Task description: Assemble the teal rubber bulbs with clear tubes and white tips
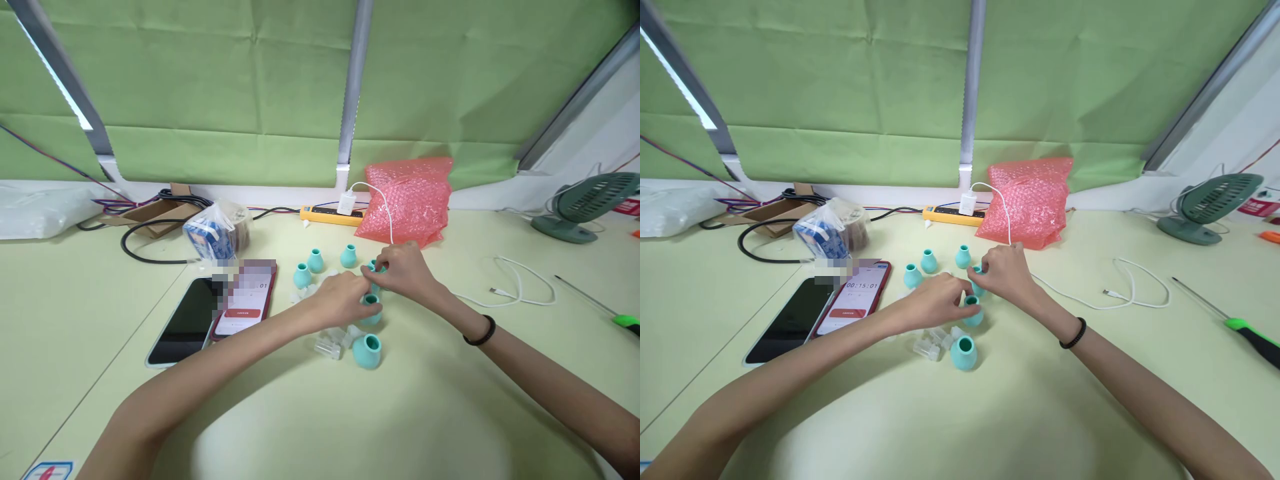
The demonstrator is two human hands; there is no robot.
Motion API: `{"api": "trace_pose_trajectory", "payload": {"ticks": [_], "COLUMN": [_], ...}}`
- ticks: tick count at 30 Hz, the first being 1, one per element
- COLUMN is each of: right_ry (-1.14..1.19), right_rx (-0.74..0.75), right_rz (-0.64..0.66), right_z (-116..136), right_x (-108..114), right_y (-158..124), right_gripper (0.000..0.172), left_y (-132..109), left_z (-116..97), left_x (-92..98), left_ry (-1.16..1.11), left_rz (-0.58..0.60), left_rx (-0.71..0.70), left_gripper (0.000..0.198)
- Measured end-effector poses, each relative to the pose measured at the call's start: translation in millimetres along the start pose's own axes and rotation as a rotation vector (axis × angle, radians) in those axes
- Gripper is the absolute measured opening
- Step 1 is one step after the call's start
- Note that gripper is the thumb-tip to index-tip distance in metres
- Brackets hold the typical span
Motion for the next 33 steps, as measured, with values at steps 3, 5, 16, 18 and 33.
{"api": "trace_pose_trajectory", "payload": {"ticks": [3, 5, 16, 18, 33], "right_ry": [0.060, 0.089, 0.095, 0.115, 0.407], "right_rx": [-0.055, -0.101, -0.176, -0.130, 0.325], "right_rz": [-0.094, -0.147, -0.033, 0.033, 0.163], "right_z": [-11.2, -22.9, -54.7, -52.9, 45.6], "right_x": [18.0, 26.3, -26.7, -40.1, 47.3], "right_y": [7.0, 15.8, 49.6, 49.1, -43.1], "right_gripper": [0.037, 0.037, 0.038, 0.039, 0.044], "left_y": [2.7, 8.5, 62.5, 65.6, -17.9], "left_z": [5.7, 14.0, 116.4, 123.0, 30.5], "left_x": [36.8, 64.2, 60.1, 52.1, 57.8], "left_ry": [-0.024, -0.022, 0.118, 0.125, 0.172], "left_rz": [-0.083, -0.142, -0.108, -0.082, -0.252], "left_rx": [-0.002, 0.007, 0.408, 0.435, 0.059], "left_gripper": [0.034, 0.039, 0.026, 0.027, 0.023]}}
Point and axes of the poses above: each hand's wrist, its own y-axis towards the middle knuckle, its own x-axis out of the back of the hand, z = x × y, the point moved 9 cm from there along y, towards the middle knuckle, and after that the axes turned 14 degrees about -y, right-handed, at the moved point
